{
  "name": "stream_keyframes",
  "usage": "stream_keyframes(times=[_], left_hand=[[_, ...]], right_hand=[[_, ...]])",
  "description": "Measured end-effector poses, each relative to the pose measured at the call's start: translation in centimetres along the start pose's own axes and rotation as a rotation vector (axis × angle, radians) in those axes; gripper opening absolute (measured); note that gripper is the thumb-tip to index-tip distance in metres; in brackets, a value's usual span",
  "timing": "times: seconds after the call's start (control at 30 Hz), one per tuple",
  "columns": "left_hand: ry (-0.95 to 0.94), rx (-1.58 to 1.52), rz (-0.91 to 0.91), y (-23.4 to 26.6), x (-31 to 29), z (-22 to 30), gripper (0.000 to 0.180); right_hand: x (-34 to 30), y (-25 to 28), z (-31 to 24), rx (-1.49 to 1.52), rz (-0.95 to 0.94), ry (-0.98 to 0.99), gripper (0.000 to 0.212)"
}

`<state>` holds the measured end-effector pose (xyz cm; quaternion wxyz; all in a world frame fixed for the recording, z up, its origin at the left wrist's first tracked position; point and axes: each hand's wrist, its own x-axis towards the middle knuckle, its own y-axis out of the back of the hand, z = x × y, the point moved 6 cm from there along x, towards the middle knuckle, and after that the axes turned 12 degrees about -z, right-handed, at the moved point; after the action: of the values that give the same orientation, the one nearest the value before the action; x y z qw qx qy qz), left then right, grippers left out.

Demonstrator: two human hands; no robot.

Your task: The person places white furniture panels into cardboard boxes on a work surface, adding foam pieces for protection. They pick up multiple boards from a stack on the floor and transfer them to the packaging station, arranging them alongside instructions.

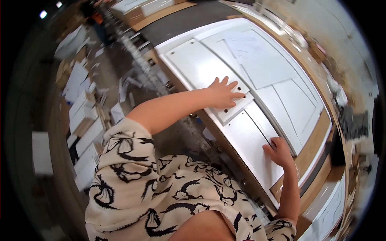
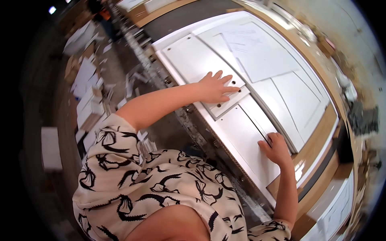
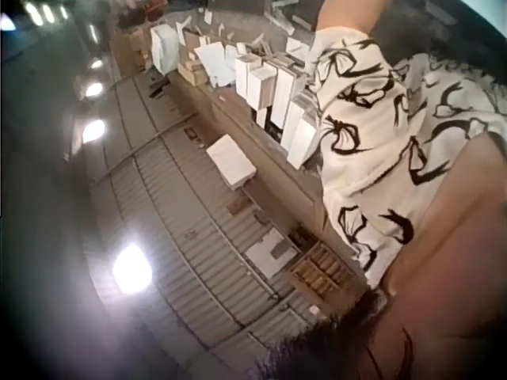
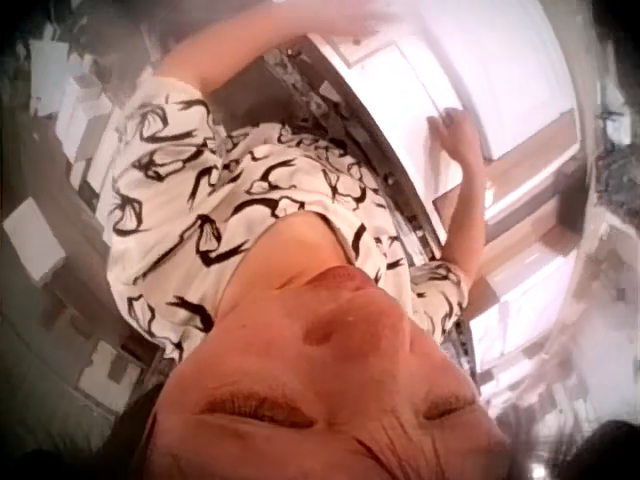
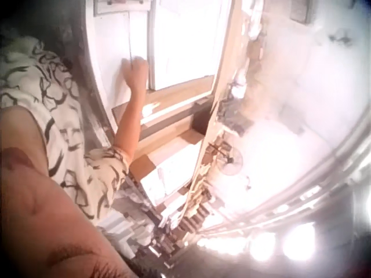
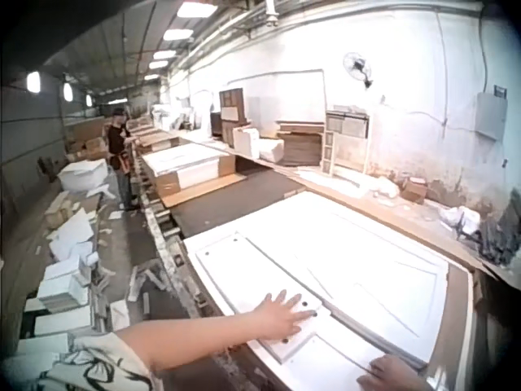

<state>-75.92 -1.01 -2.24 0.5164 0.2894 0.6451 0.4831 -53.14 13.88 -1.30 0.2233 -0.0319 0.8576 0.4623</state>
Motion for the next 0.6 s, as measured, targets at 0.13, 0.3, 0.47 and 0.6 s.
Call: stream_keyframes(times=[0.13,0.3,0.47,0.6], left_hand=[[0.032,-0.069,-0.044,-0.3,-1.1,-0.4,0.052],[-0.215,-0.523,0.673,1.4,-7.8,3.2,0.042],[-0.218,-0.61,1.16,-5.7,-21.1,5.4,0.01],[0.259,-0.881,0.951,-18.9,-27.6,-2.4,0.009]], right_hand=[[0.5,-0.7,1.9,0.081,0.035,0.029,0.027],[-0.3,-0.7,3.1,0.041,0.031,-0.003,0.025],[-2.0,-0.9,6.3,0.096,-0.02,-0.081,0.026],[-4.5,-0.3,7.7,-0.107,0.162,-0.212,0.024]])
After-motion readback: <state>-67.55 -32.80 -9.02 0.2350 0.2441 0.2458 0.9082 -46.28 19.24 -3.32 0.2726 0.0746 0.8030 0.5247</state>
